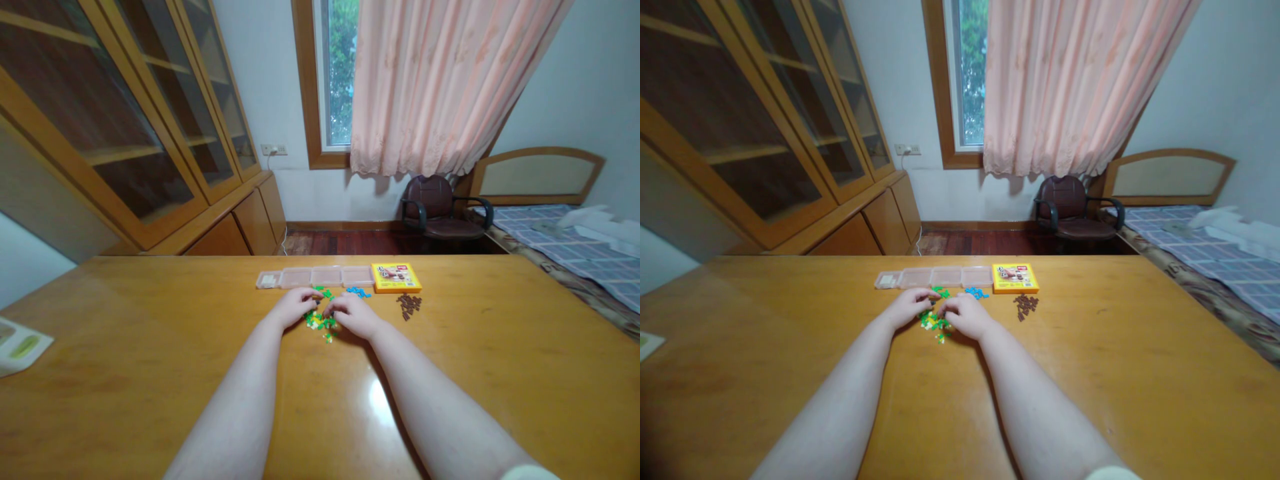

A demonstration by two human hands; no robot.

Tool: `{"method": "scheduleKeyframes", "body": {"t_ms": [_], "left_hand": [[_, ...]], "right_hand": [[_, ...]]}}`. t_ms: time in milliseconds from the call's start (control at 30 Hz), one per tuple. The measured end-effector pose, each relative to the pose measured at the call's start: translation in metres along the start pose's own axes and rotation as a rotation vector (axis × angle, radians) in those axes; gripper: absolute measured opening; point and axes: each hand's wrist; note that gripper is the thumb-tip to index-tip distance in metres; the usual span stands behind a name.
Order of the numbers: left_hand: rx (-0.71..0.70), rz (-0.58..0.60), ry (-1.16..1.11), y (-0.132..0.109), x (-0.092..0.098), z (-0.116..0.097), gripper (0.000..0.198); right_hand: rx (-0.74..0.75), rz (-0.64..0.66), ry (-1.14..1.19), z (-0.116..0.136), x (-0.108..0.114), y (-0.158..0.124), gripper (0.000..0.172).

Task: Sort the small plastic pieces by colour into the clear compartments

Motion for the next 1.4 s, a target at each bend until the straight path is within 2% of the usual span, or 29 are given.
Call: {"method": "scheduleKeyframes", "body": {"t_ms": [100, 267, 333, 467, 567, 733, 800, 900, 1000, 1133, 1267, 1400], "left_hand": [[0.006, -0.002, 0.002, -0.0005, 0.0000, -0.0017, 0.035], [0.031, 0.001, 0.005, -0.0009, -0.0008, -0.0016, 0.035], [0.026, 0.004, 0.002, -0.0007, -0.0010, -0.0008, 0.035], [-0.001, -0.005, 0.001, 0.0000, -0.0007, 0.0008, 0.034], [-0.006, -0.008, 0.010, -0.0001, -0.0003, 0.0009, 0.034], [0.026, -0.002, 0.022, -0.0011, -0.0003, -0.0010, 0.035], [0.017, -0.001, 0.011, -0.0013, -0.0005, -0.0021, 0.035], [0.005, -0.004, -0.003, -0.0012, -0.0007, -0.0038, 0.034], [0.007, -0.006, -0.008, -0.0011, -0.0009, -0.0049, 0.034], [0.032, -0.004, -0.004, -0.0013, -0.0011, -0.0042, 0.035], [0.033, -0.006, 0.010, -0.0011, -0.0010, -0.0031, 0.035], [0.026, -0.009, 0.005, -0.0006, -0.0010, -0.0028, 0.036]], "right_hand": [[-0.025, 0.013, -0.035, 0.0015, 0.0003, 0.0000, 0.025], [-0.144, -0.083, -0.133, -0.0004, 0.0008, 0.0006, 0.027], [-0.107, -0.088, -0.108, -0.0005, 0.0006, 0.0006, 0.025], [0.003, 0.005, -0.028, 0.0000, -0.0008, 0.0007, 0.026], [-0.030, 0.014, -0.053, -0.0008, -0.0011, 0.0005, 0.025], [-0.140, -0.074, -0.106, -0.0008, 0.0014, -0.0004, 0.027], [-0.100, -0.077, -0.078, 0.0006, 0.0020, -0.0005, 0.027], [-0.013, 0.001, -0.026, 0.0026, 0.0013, 0.0001, 0.026], [-0.028, 0.040, -0.047, 0.0022, -0.0001, 0.0007, 0.026], [-0.120, -0.032, -0.087, -0.0012, 0.0002, 0.0007, 0.027], [-0.126, -0.116, -0.100, -0.0043, 0.0007, -0.0001, 0.031], [-0.065, -0.070, -0.058, -0.0046, -0.0004, -0.0009, 0.029]]}}
Point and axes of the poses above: each hand's wrist, its own y-axis towards the middle knuckle, its own x-axis out of the back of the hand, z = x × y, and after that the axes turned 15 degrees about z, right-handed
